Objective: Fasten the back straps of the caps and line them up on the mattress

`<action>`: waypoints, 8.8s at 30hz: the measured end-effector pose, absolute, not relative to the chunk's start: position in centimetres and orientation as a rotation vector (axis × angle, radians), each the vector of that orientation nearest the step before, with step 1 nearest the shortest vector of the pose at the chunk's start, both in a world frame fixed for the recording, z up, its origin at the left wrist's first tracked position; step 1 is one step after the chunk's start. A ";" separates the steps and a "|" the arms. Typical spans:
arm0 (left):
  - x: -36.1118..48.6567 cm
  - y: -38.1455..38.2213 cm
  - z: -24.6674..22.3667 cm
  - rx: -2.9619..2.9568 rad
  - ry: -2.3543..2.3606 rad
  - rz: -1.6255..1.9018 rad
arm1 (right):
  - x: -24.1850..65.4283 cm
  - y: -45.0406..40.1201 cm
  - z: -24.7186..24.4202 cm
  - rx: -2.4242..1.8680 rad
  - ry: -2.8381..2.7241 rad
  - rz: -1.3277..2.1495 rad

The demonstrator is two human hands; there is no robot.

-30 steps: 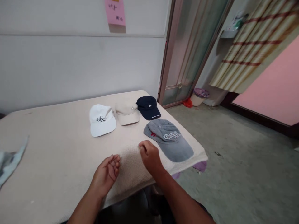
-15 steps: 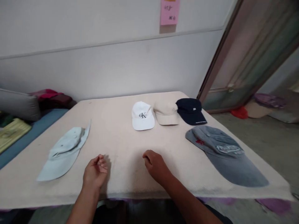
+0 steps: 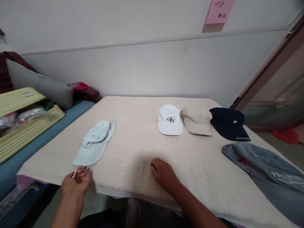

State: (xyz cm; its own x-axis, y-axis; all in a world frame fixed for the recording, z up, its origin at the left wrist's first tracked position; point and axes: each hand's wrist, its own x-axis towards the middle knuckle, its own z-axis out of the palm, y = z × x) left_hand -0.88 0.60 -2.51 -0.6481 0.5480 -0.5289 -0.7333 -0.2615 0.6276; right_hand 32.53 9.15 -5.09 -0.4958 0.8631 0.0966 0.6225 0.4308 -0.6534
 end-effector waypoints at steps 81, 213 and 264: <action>17.3 2.5 -0.1 0.456 0.933 0.972 | 40.8 10.6 -0.6 -0.672 -0.954 2.000; 20.9 2.3 -1.5 0.633 1.139 0.872 | 39.3 9.6 -0.9 -0.887 -1.845 2.026; 21.3 2.4 -1.5 0.567 1.050 0.852 | 39.1 9.0 -1.3 -0.815 -1.644 2.162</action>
State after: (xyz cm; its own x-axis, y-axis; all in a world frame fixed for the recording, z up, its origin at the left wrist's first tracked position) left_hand 21.30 2.42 -1.50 0.2377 0.8260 -0.5112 -0.3302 0.5636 0.7572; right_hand 39.09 8.96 -1.33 -0.7921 0.5552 -0.2536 0.0962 -0.2967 -0.9501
